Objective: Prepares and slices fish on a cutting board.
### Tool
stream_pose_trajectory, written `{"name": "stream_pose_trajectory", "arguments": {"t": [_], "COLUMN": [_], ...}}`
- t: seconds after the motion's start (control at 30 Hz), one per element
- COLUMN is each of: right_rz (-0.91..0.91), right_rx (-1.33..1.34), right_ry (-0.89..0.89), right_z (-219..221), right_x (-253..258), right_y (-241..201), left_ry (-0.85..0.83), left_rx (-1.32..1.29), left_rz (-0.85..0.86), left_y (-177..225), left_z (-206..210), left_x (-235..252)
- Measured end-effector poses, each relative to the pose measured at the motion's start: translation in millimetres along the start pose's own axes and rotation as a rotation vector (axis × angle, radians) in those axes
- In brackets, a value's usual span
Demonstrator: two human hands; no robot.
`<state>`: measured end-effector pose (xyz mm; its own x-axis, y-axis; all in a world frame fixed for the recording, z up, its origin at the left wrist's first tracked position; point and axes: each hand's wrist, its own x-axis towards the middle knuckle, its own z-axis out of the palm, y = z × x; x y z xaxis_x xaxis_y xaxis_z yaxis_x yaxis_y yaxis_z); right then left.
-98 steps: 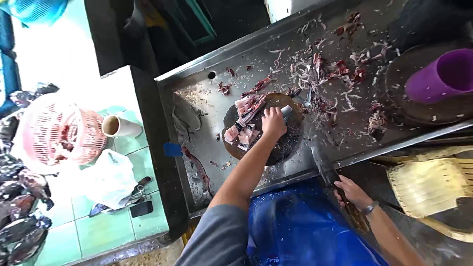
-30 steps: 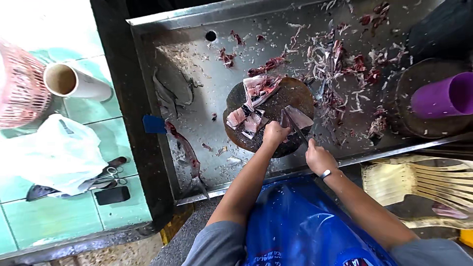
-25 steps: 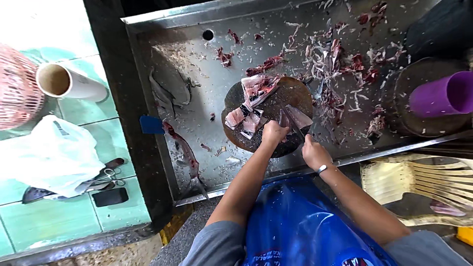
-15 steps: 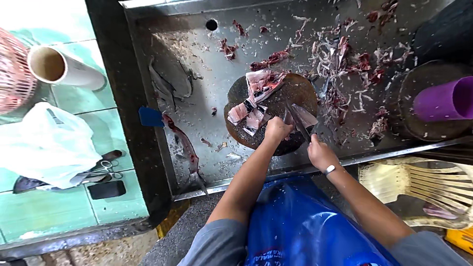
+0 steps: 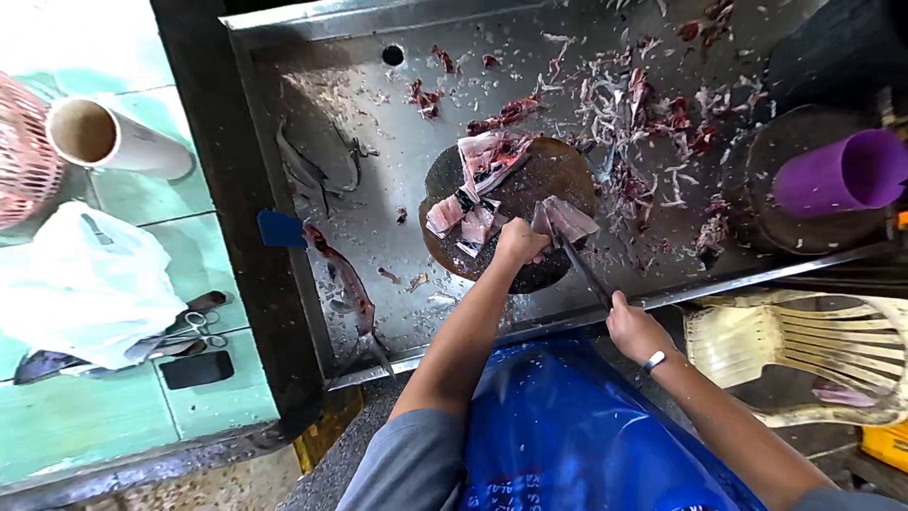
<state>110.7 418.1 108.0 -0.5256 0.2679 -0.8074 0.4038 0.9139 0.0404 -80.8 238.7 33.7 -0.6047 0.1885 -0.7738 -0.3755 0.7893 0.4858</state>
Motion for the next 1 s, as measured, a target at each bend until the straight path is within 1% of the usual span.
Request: {"name": "stream_pose_trajectory", "arguments": {"t": [0.1, 0.17, 0.3, 0.4, 0.43, 0.47, 0.53, 0.6, 0.67, 0.73, 0.8, 0.83, 0.87, 0.9, 0.97, 1.0], "right_rz": [-0.024, -0.071, -0.18, -0.28, -0.279, -0.26, -0.174, -0.145, -0.156, -0.173, -0.212, -0.225, -0.216, -0.188, -0.102, -0.068], "right_rx": [-0.006, 0.042, 0.155, 0.191, 0.186, 0.175, 0.137, 0.113, 0.102, 0.13, 0.236, 0.302, 0.358, 0.4, 0.43, 0.431], "right_ry": [0.02, 0.092, 0.347, 0.561, 0.565, 0.523, 0.347, 0.268, 0.253, 0.276, 0.317, 0.332, 0.339, 0.344, 0.373, 0.405], "right_z": [-13, -22, -48, -54, -49, -41, -29, -27, -34, -34, -34, -31, -28, -25, -15, -11], "right_x": [-8, -3, 14, 27, 38, 52, 79, 83, 81, 76, 68, 62, 59, 57, 61, 64], "right_y": [-2, -9, -37, -59, -64, -67, -72, -75, -77, -69, -52, -40, -26, -11, 21, 38], "left_ry": [-0.01, -0.021, -0.019, -0.016, -0.014, -0.017, -0.015, -0.021, -0.014, 0.036, 0.102, 0.103, 0.067, 0.0, -0.141, -0.16], "left_rx": [-0.001, -0.01, -0.032, -0.023, -0.021, -0.019, -0.015, -0.001, 0.009, -0.029, -0.144, -0.225, -0.315, -0.381, -0.357, -0.331], "left_rz": [-0.029, -0.053, -0.036, -0.038, -0.047, -0.057, -0.048, -0.035, -0.018, 0.051, 0.143, 0.17, 0.164, 0.116, -0.032, -0.07], "left_y": [-5, -6, -8, -8, -7, -6, -7, -12, -20, -26, -17, -9, 2, 12, 20, 15], "left_z": [-5, -4, 1, 0, 0, 0, -1, 0, 0, 3, 2, 1, 0, 0, 3, 5], "left_x": [-6, -7, -3, -3, -3, -4, -4, -10, -14, -21, -29, -33, -35, -36, -39, -44]}}
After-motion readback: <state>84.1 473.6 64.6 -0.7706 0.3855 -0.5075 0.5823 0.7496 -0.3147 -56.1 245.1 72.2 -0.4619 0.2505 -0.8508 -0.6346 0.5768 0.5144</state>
